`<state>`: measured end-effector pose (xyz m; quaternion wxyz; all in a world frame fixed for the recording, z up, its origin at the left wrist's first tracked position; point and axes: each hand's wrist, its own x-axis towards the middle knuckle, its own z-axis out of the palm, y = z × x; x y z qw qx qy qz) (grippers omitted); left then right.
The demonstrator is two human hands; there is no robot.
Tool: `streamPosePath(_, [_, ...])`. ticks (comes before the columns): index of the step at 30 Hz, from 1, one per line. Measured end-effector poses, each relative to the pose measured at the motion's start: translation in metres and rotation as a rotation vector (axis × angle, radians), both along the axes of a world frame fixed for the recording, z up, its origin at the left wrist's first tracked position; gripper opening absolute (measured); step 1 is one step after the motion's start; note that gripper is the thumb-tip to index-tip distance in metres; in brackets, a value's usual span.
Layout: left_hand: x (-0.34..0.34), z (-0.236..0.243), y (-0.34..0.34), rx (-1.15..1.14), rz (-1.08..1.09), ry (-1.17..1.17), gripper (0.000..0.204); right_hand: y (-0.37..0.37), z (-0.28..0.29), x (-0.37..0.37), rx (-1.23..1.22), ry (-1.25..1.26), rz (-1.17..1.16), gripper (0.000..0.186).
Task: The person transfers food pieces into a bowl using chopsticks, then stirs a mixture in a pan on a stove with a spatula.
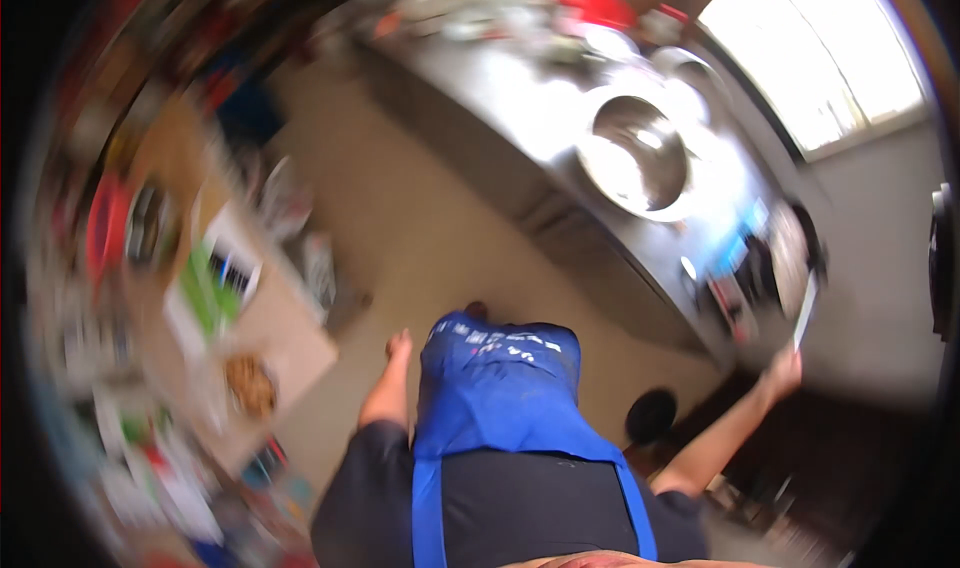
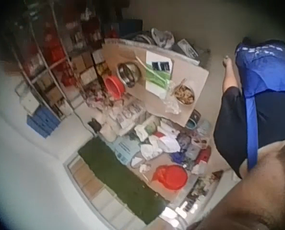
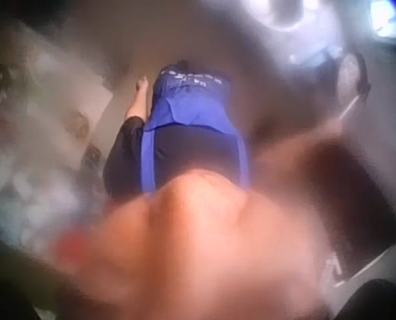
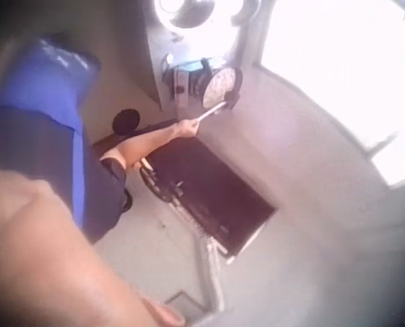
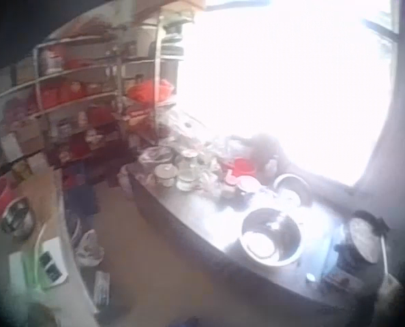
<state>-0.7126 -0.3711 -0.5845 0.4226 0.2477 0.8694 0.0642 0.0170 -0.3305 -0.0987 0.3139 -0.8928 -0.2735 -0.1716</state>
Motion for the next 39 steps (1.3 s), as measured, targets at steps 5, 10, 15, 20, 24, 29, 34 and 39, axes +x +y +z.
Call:
streamPosePath(5, [-0.033, -0.007, -0.016, 0.039, 0.31, -0.443, 0.04, 0.028, -0.001, 0.01, 0.01, 0.004, -0.076, 0.03])
streamPosePath(10, [0.012, 0.025, 0.021, 0.011, 0.304, -0.408, 0.04, 0.019, 0.03, 0.025, -0.035, -0.037, -0.158, 0.031])
streamPosePath(15, [0.018, 0.009, 0.041, 0.031, 0.264, -0.475, 0.049, 0.003, 0.064, 0.044, -0.167, -0.013, -0.184, 0.032])
streamPosePath(20, [0.045, 0.014, 0.052, 0.153, 0.335, -0.488, 0.059, -0.005, 0.06, 0.073, -0.241, -0.006, -0.255, 0.03])
streamPosePath(24, [0.066, 0.041, 0.053, 0.119, 0.186, -0.359, 0.064, -0.009, 0.054, 0.091, -0.268, 0.038, -0.274, 0.03])
streamPosePath(29, [0.099, 0.084, 0.045, 0.078, 0.235, -0.27, 0.05, -0.002, 0.044, 0.121, -0.293, 0.085, -0.298, 0.031])
streamPosePath(34, [0.132, 0.099, 0.039, 0.154, 0.211, -0.119, 0.061, -0.008, 0.014, 0.168, -0.194, 0.115, -0.328, 0.033])
streamPosePath(39, [0.123, 0.079, 0.022, 0.108, 0.181, -0.116, 0.06, 0.02, 0.016, 0.17, -0.063, 0.5, -0.275, 0.032])
